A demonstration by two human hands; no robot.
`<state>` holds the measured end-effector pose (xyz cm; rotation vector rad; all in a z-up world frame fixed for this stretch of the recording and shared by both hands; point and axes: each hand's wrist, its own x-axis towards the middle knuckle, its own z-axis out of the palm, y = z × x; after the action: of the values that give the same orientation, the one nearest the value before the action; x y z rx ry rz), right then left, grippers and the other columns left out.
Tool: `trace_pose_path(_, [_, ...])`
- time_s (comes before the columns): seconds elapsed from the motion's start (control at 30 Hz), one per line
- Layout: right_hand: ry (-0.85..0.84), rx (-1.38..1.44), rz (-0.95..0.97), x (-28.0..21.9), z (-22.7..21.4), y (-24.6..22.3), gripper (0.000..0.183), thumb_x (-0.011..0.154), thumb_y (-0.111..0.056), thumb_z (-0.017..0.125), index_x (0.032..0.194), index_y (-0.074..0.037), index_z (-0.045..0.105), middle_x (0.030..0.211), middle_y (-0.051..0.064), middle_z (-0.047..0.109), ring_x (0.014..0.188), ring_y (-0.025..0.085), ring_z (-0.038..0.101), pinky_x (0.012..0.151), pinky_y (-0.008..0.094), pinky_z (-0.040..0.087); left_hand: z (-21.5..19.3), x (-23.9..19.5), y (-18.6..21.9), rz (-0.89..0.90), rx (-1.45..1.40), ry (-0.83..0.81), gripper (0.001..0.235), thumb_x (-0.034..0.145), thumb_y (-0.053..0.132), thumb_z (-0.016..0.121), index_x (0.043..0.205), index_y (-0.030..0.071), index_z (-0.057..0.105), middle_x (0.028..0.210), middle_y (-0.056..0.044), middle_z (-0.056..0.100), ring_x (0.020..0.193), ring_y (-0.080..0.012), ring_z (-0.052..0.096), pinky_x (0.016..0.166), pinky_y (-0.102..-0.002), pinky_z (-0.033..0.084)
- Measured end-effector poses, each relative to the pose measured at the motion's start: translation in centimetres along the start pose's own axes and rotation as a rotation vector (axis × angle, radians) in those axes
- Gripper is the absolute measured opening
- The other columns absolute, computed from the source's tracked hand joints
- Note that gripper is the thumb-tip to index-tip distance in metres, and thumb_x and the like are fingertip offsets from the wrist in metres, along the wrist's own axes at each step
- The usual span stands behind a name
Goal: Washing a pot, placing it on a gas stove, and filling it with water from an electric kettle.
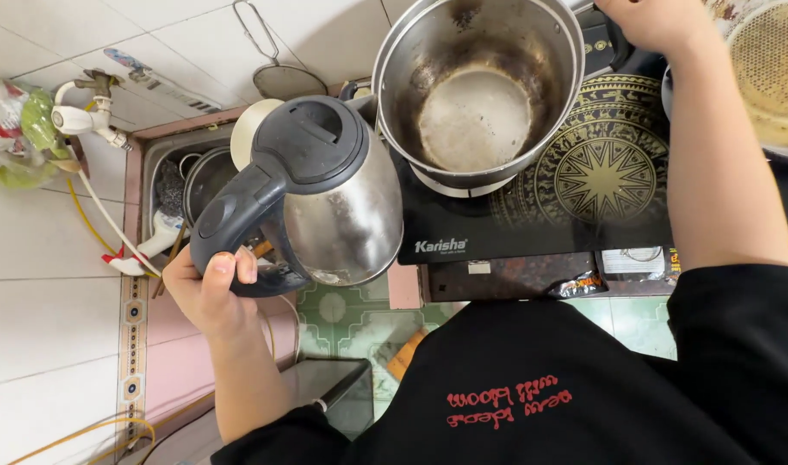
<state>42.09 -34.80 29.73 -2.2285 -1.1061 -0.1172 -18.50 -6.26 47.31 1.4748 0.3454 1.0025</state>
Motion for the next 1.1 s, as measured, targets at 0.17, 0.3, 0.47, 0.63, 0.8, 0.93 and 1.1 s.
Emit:
trace_pose_path(0.17, [0.132,0.171,0.106,-2.0,1.2,-0.1,0.03,0.11,-0.025,0.07,0.107,0.005,0.071,0.091,0.009,0.072,0.079,0.018,0.065,0.067,0.035,0.051,-0.2,1.7,0.0,-0.088,0.06,-0.013,0.027,0.092,0.015,0.075,0.097,-0.009,0.063,0.075,-0.009,0.059,0.064,-0.0152,0.056,0.065,-0.03,0.046])
trace_pose_path(0.3, [0.177,0.162,0.118,-2.4,1.4,-0.9,0.03,0.108,-0.023,0.07,0.103,0.006,0.072,0.088,0.009,0.071,0.075,0.015,0.065,0.066,0.032,0.051,0.5,4.1,0.6,-0.114,0.122,-0.072,0.019,0.092,0.008,0.073,0.095,-0.008,0.063,0.074,-0.008,0.059,0.063,-0.0135,0.055,0.063,-0.029,0.045])
trace_pose_path(0.47, [0.225,0.25,0.174,-3.5,1.4,-1.6,0.029,0.105,-0.021,0.069,0.092,0.005,0.07,0.082,0.005,0.068,0.07,0.012,0.061,0.062,0.028,0.047,2.0,6.9,1.4,-0.189,0.268,-0.203,0.013,0.094,0.004,0.072,0.089,-0.006,0.064,0.075,-0.006,0.061,0.062,-0.0099,0.052,0.058,-0.026,0.042])
trace_pose_path(0.63, [0.299,0.355,0.247,-4.9,-0.7,-4.4,0.03,0.107,-0.019,0.068,0.089,0.004,0.063,0.078,0.004,0.064,0.067,0.011,0.055,0.059,0.028,0.042,2.7,8.7,1.4,-0.248,0.3,-0.265,0.017,0.097,0.005,0.074,0.087,-0.004,0.064,0.072,-0.004,0.06,0.06,-0.0087,0.052,0.057,-0.025,0.041])
trace_pose_path(0.8, [0.336,0.449,0.179,-7.4,-3.8,-7.1,0.012,0.109,-0.006,0.073,0.105,0.004,0.069,0.093,0.003,0.07,0.078,0.009,0.066,0.065,0.023,0.05,4.3,9.9,2.9,-0.283,0.326,-0.331,0.018,0.099,0.007,0.074,0.087,-0.003,0.065,0.071,-0.002,0.059,0.061,-0.0074,0.05,0.057,-0.025,0.039])
trace_pose_path(0.93, [0.309,0.307,0.155,-8.2,-4.9,-8.1,0.01,0.101,-0.002,0.078,0.105,0.005,0.071,0.096,0.009,0.073,0.073,0.014,0.068,0.061,0.025,0.053,4.9,10.7,3.4,-0.292,0.39,-0.353,0.02,0.099,0.009,0.075,0.085,-0.001,0.066,0.069,-0.001,0.059,0.059,-0.0067,0.05,0.056,-0.024,0.038])
trace_pose_path(1.1, [0.275,0.302,0.157,-7.9,-5.2,-7.8,0.008,0.096,-0.001,0.078,0.101,0.003,0.074,0.096,0.01,0.074,0.069,0.014,0.066,0.06,0.025,0.053,5.5,11.6,3.9,-0.297,0.416,-0.368,0.024,0.099,0.012,0.076,0.081,0.0,0.065,0.068,-0.001,0.059,0.059,-0.0065,0.05,0.055,-0.024,0.038])
